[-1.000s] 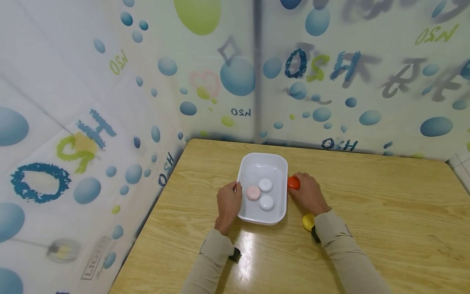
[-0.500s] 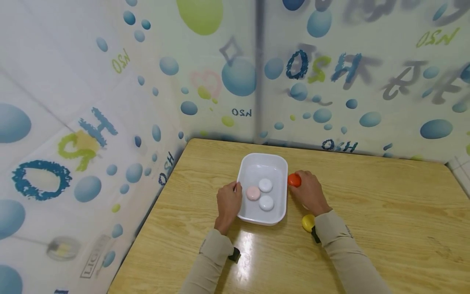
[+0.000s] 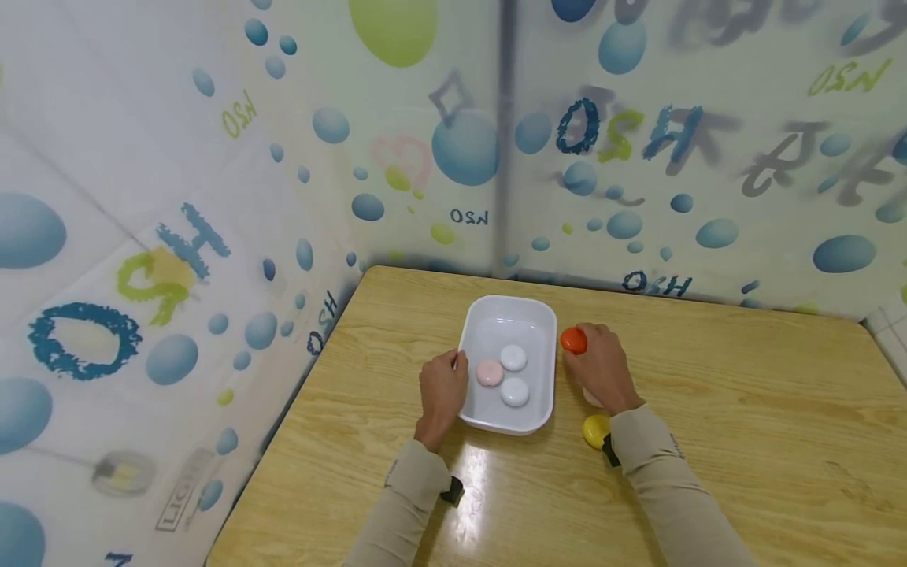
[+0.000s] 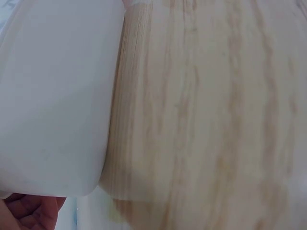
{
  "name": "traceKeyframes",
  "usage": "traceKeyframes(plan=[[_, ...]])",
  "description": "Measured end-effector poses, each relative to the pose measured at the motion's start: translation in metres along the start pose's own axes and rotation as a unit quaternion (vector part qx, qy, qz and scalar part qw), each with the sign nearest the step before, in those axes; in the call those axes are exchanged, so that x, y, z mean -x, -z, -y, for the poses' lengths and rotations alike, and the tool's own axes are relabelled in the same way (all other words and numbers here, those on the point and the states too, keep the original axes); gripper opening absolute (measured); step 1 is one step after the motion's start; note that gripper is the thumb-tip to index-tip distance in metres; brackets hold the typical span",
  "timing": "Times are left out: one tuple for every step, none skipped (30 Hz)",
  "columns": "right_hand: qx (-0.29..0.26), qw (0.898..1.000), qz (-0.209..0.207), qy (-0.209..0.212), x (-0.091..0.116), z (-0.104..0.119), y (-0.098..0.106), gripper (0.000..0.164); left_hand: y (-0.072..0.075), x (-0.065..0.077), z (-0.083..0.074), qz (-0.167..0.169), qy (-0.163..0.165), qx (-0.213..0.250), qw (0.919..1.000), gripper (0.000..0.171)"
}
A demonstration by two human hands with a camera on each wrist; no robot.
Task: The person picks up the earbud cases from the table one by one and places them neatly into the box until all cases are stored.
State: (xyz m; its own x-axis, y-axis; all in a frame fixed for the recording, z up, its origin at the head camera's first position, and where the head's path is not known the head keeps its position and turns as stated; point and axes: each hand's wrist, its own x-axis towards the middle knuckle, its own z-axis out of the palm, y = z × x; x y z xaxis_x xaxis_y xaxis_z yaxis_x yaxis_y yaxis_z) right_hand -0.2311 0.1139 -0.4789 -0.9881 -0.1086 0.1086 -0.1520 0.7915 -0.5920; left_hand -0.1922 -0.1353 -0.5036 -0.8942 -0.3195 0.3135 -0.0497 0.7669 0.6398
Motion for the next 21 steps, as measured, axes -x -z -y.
traceKeyframes(plan=[[0.0, 1.0, -0.001, 0.001, 0.0, 0.001, 0.001, 0.047, 0.0, 0.0, 0.0, 0.0, 0.0, -0.001, 1.0, 0.024], [-0.001, 1.0, -0.003, 0.001, 0.0, 0.002, 0.001, 0.047, 0.001, 0.0, 0.0, 0.001, 0.0, -0.002, 1.0, 0.024], [-0.001, 1.0, -0.005, 0.002, -0.001, 0.003, 0.002, 0.047, 0.001, 0.0, 0.0, 0.002, 0.001, -0.001, 1.0, 0.024], [-0.001, 1.0, -0.008, 0.003, -0.001, 0.003, 0.003, 0.047, 0.001, -0.001, 0.0, 0.003, 0.001, 0.0, 1.0, 0.025], [-0.001, 1.0, -0.009, 0.003, -0.002, 0.004, 0.003, 0.047, 0.001, -0.001, 0.0, 0.003, 0.0, 0.0, 1.0, 0.025], [0.0, 1.0, -0.011, 0.003, -0.002, 0.005, 0.004, 0.047, 0.002, -0.001, 0.0, 0.004, 0.001, 0.0, 1.0, 0.025], [0.0, 1.0, -0.011, 0.003, -0.002, 0.006, 0.004, 0.048, 0.002, -0.001, 0.0, 0.004, 0.001, 0.0, 1.0, 0.025], [0.001, 1.0, -0.011, 0.003, -0.003, 0.006, 0.004, 0.048, 0.002, -0.001, 0.0, 0.004, 0.001, 0.002, 1.0, 0.025], [0.001, 1.0, -0.01, 0.001, -0.003, 0.008, 0.005, 0.049, 0.002, -0.002, 0.0, 0.004, 0.001, 0.002, 1.0, 0.025], [0.001, 1.0, -0.01, -0.002, -0.004, 0.009, 0.004, 0.05, 0.002, -0.002, 0.0, 0.003, 0.002, 0.001, 1.0, 0.025], [0.0, 1.0, -0.008, -0.005, -0.004, 0.01, 0.004, 0.051, 0.003, -0.002, 0.0, 0.002, 0.003, 0.002, 1.0, 0.025], [-0.004, 1.0, -0.008, -0.007, -0.004, 0.012, 0.004, 0.052, 0.003, -0.002, 0.0, 0.003, 0.003, 0.003, 1.0, 0.025], [-0.008, 1.0, -0.007, -0.008, -0.004, 0.013, 0.004, 0.053, 0.002, -0.002, 0.0, 0.003, 0.004, 0.002, 1.0, 0.025], [-0.013, 1.0, -0.008, -0.01, -0.004, 0.015, 0.003, 0.053, 0.002, -0.002, 0.001, 0.002, 0.004, 0.001, 1.0, 0.025], [-0.018, 1.0, -0.009, -0.01, -0.004, 0.016, 0.003, 0.054, 0.002, -0.002, 0.001, 0.003, 0.004, 0.001, 1.0, 0.025], [-0.022, 1.0, -0.011, -0.009, -0.005, 0.017, 0.002, 0.054, 0.002, -0.002, 0.001, 0.004, 0.003, 0.002, 1.0, 0.025], [-0.025, 1.0, -0.012, -0.008, -0.005, 0.019, 0.002, 0.053, 0.002, -0.002, 0.001, 0.005, 0.003, 0.002, 1.0, 0.025], [-0.028, 1.0, -0.014, -0.006, -0.005, 0.02, 0.001, 0.053, 0.001, -0.002, 0.001, 0.007, 0.004, 0.002, 1.0, 0.025], [-0.03, 0.999, -0.014, -0.006, -0.006, 0.021, 0.0, 0.052, 0.001, -0.001, 0.001, 0.008, 0.004, 0.003, 1.0, 0.025], [-0.031, 0.999, -0.014, -0.007, -0.006, 0.022, 0.0, 0.052, 0.001, -0.001, 0.0, 0.01, 0.005, 0.004, 0.9999, 0.025], [-0.031, 0.999, -0.014, -0.008, -0.007, 0.023, -0.001, 0.052, 0.001, 0.0, 0.0, 0.01, 0.006, 0.004, 0.9999, 0.025]])
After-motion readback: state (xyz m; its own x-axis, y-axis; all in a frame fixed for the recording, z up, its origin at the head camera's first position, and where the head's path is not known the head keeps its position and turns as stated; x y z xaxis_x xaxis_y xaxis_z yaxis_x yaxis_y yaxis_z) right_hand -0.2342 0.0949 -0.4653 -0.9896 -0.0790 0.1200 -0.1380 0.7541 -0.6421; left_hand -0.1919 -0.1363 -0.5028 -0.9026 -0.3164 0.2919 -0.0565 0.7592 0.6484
